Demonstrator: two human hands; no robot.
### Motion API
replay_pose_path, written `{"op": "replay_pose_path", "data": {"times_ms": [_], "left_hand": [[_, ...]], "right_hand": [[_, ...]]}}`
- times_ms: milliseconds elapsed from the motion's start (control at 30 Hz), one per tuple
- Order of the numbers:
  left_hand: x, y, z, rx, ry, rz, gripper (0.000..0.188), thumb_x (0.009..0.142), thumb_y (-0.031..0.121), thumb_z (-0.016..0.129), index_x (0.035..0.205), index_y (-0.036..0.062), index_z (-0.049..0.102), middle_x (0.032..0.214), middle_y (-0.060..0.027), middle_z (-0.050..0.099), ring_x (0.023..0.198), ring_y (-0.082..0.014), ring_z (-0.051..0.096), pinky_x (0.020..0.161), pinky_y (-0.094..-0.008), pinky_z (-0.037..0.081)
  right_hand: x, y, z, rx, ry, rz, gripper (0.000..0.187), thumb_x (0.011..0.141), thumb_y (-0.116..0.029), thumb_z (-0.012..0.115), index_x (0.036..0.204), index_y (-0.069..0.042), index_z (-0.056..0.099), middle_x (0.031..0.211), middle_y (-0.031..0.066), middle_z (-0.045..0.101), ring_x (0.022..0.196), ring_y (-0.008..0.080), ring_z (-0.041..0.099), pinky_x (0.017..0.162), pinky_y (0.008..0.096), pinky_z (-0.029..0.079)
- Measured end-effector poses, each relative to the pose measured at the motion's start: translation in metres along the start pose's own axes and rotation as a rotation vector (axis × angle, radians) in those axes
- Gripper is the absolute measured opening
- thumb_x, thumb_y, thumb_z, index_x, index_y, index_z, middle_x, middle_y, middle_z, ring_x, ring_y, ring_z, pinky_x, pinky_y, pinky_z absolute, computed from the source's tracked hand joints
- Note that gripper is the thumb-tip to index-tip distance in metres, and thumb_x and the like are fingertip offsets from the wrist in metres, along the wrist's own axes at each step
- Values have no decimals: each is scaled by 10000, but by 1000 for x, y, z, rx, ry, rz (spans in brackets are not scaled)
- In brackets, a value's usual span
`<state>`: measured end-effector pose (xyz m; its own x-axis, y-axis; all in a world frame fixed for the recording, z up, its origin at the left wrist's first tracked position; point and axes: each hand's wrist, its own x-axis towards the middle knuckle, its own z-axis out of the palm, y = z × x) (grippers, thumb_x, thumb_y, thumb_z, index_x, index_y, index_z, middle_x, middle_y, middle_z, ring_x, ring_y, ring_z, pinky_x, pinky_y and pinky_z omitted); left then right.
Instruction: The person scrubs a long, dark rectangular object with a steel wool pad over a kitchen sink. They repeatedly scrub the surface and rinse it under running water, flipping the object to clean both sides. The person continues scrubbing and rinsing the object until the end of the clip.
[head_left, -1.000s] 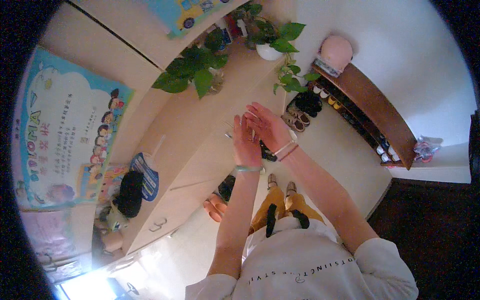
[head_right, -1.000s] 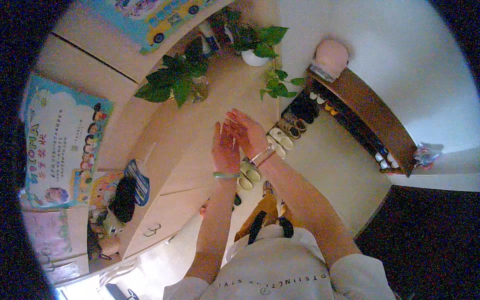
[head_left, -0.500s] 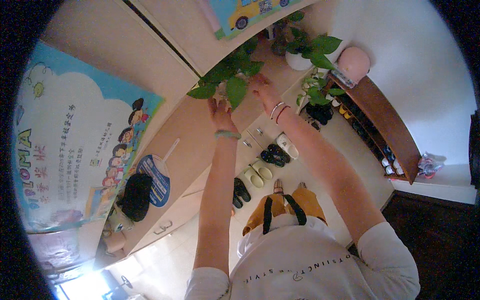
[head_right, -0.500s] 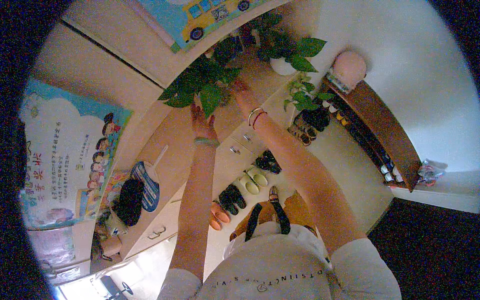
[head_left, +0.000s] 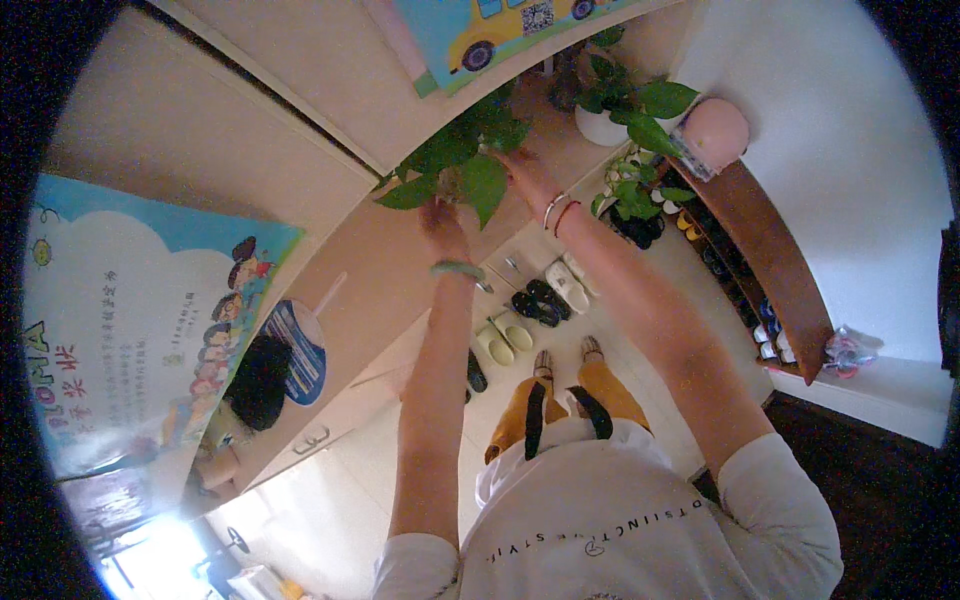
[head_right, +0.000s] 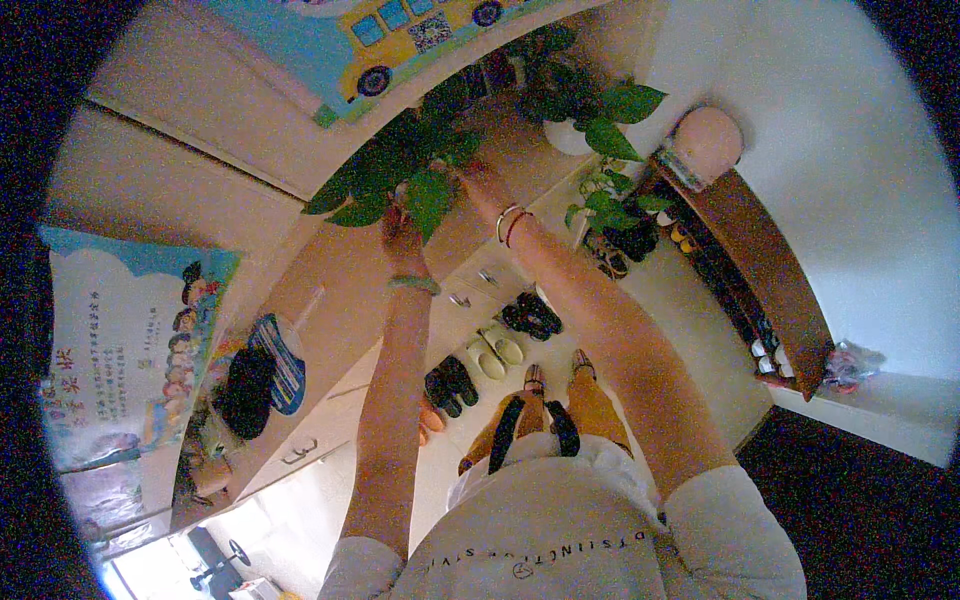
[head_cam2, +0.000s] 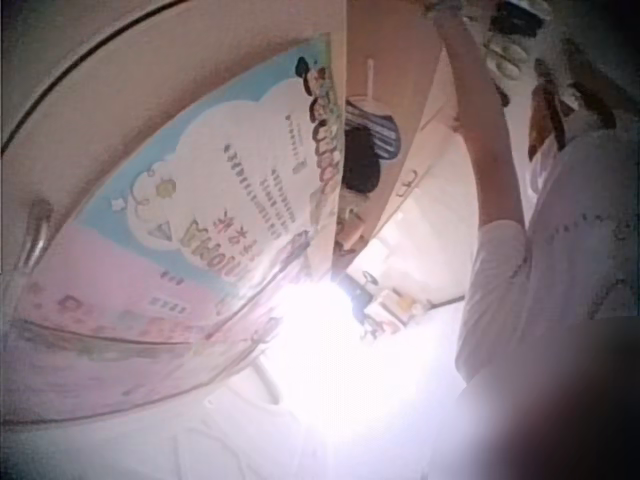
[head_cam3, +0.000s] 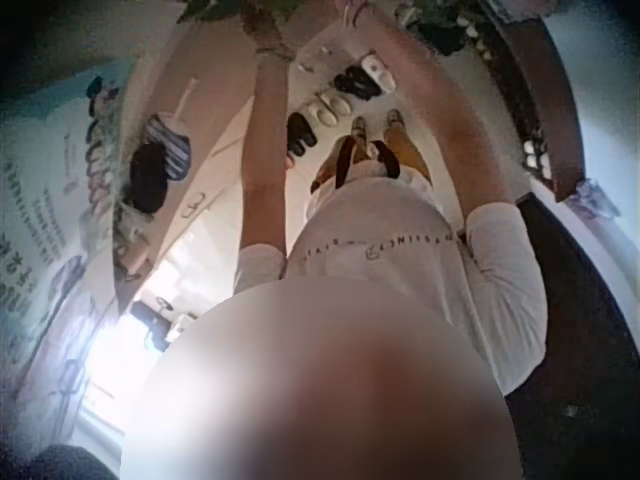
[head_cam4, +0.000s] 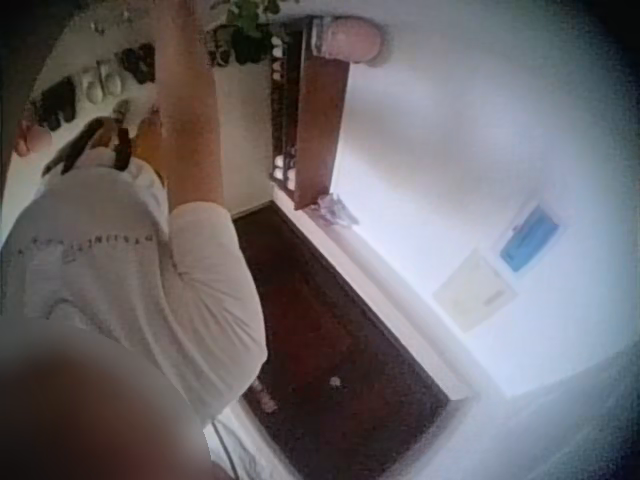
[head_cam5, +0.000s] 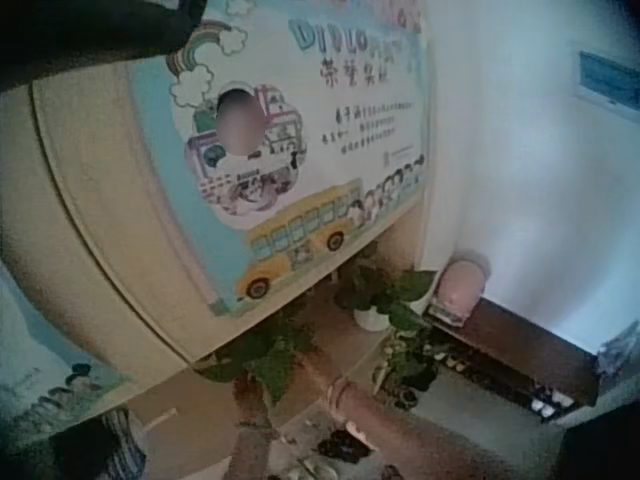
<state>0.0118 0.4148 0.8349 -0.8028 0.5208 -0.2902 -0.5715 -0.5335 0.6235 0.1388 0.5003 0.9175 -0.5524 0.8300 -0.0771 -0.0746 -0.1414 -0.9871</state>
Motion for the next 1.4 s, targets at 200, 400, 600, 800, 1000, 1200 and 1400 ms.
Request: {"op": "replay_pose_path", "data": {"times_ms": [200, 400, 600, 800, 1000, 1200, 1400], "left_hand": [[0, -7, -13, 24, 64, 65, 349, 1010, 271, 459, 1276, 106, 615, 1310, -43, 612, 1084, -193, 579, 890, -313, 470], [-1, -14, -22, -11, 0, 82, 337, 1005, 276, 494, 1302, 142, 581, 1330, -16, 572, 1102, -189, 537, 916, -329, 435], [-40, -5, 2, 41, 142, 79, 469, 996, 242, 520, 1453, 165, 451, 1496, -27, 405, 1237, -225, 480, 1032, -381, 401], [-127, -8, 26, 389, 41, 140, 514, 962, 180, 593, 1451, 139, 439, 1429, -57, 502, 1275, -248, 514, 1037, -412, 438], [-157, -42, 48, 429, -129, -54, 497, 972, 186, 578, 1446, 110, 453, 1407, -77, 541, 1281, -248, 531, 1023, -414, 467], [-163, -68, 83, 464, -240, -126, 492, 988, 228, 554, 1454, 101, 459, 1409, -86, 539, 1289, -244, 521, 1025, -400, 470], [-163, -84, 102, 344, -216, -173, 459, 984, 203, 576, 1426, 103, 499, 1417, -85, 527, 1285, -228, 510, 1030, -374, 443]], "right_hand": [[16, 2, -1, -52, -45, 17, 348, 926, -436, 639, 1019, -107, 705, 940, 10, 679, 786, 159, 595, 714, 328, 486], [38, 28, -2, -62, -90, -7, 375, 931, -414, 637, 1127, -98, 684, 998, 42, 678, 879, 185, 601, 816, 342, 487], [17, 40, -10, 242, 0, 11, 422, 944, -352, 642, 1266, -80, 629, 1221, 6, 649, 1079, 129, 594, 949, 304, 442], [-42, 10, -34, 542, 51, 162, 440, 976, -269, 602, 1362, -62, 554, 1292, 36, 626, 1141, 174, 594, 988, 333, 458], [-65, 17, -80, 620, 122, 205, 443, 991, -224, 578, 1389, -38, 518, 1330, 78, 602, 1222, 220, 575, 1028, 362, 466], [-65, 14, -116, 658, 226, 139, 447, 998, -257, 547, 1389, -42, 516, 1361, 78, 587, 1208, 231, 590, 983, 355, 479], [-65, 19, -124, 731, 190, 116, 413, 1036, -237, 443, 1391, -35, 507, 1404, 80, 565, 1218, 240, 587, 977, 360, 481]]}}
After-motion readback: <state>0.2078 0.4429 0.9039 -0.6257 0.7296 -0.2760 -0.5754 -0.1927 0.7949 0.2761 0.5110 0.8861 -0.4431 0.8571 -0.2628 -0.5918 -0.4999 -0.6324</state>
